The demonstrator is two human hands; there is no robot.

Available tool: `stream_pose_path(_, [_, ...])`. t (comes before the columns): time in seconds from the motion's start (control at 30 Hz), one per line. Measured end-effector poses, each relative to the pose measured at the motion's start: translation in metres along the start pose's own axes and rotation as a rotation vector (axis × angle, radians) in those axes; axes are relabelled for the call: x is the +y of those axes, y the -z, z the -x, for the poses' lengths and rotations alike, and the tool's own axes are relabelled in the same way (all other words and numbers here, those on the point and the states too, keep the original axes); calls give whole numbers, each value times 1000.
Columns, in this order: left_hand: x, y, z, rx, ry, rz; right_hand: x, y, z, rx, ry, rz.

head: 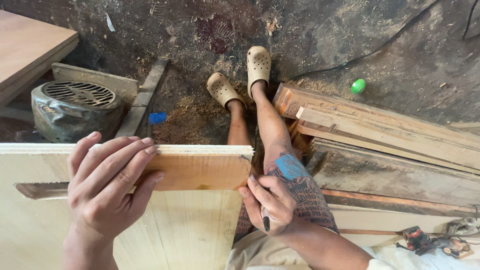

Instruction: The person marks lines on plywood boards with a marker using a wooden template, handling the boards one at a time and moving them from one stack to another.

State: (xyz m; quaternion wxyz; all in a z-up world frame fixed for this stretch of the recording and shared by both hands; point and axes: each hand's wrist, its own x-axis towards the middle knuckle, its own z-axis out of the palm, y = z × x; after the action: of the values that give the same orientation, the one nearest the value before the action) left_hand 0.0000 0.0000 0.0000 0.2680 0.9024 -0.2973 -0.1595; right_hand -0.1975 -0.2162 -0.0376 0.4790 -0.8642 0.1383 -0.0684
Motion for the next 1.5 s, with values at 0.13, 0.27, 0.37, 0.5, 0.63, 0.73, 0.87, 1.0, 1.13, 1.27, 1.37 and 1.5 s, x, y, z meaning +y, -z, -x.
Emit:
stream_pose_path(0.13, [0,0,1,1,-1,3,0,0,-1,7,14,1])
stream_pose_path(0.27, [0,0,2,7,5,-3,-1,0,-2,-6,8,-1])
stream_pose_path(0.37, [-3,0,5,-6,5,5,-2,0,-4,-8,18,2])
stream_pose_path(0.5, [-4,-4,13,25,-13,-79,-4,0,-6,-5,4,-9])
stream_pose_path(0.63, [-1,-4,21,171,178,-112,-3,0,-4,1,2,-14])
stream_pose_path(0.73, [-5,-13,25,226,220,-18,-1,-7,1,51,-41,-38])
stream_pose_path(0.87, [-8,-19,34,200,200,-129,-2,-9,3,72,-59,-50])
stream_pose_path(1.0, [-12,-21,41,192,180,-147,-3,-8,2,54,-53,-50])
stream_pose_path(1.13, [-13,-21,41,215,195,-77,-2,-1,1,-11,-36,3])
stream_pose_path(1.27, [-11,-20,43,191,244,-81,-2,-6,6,25,-44,-33])
stream_pose_path(1.37, [-10,-19,39,165,281,-93,-2,-6,9,4,-48,-115])
stream_pose_path(1.5, [-5,-13,33,128,334,-83,0,-5,9,35,-68,-158])
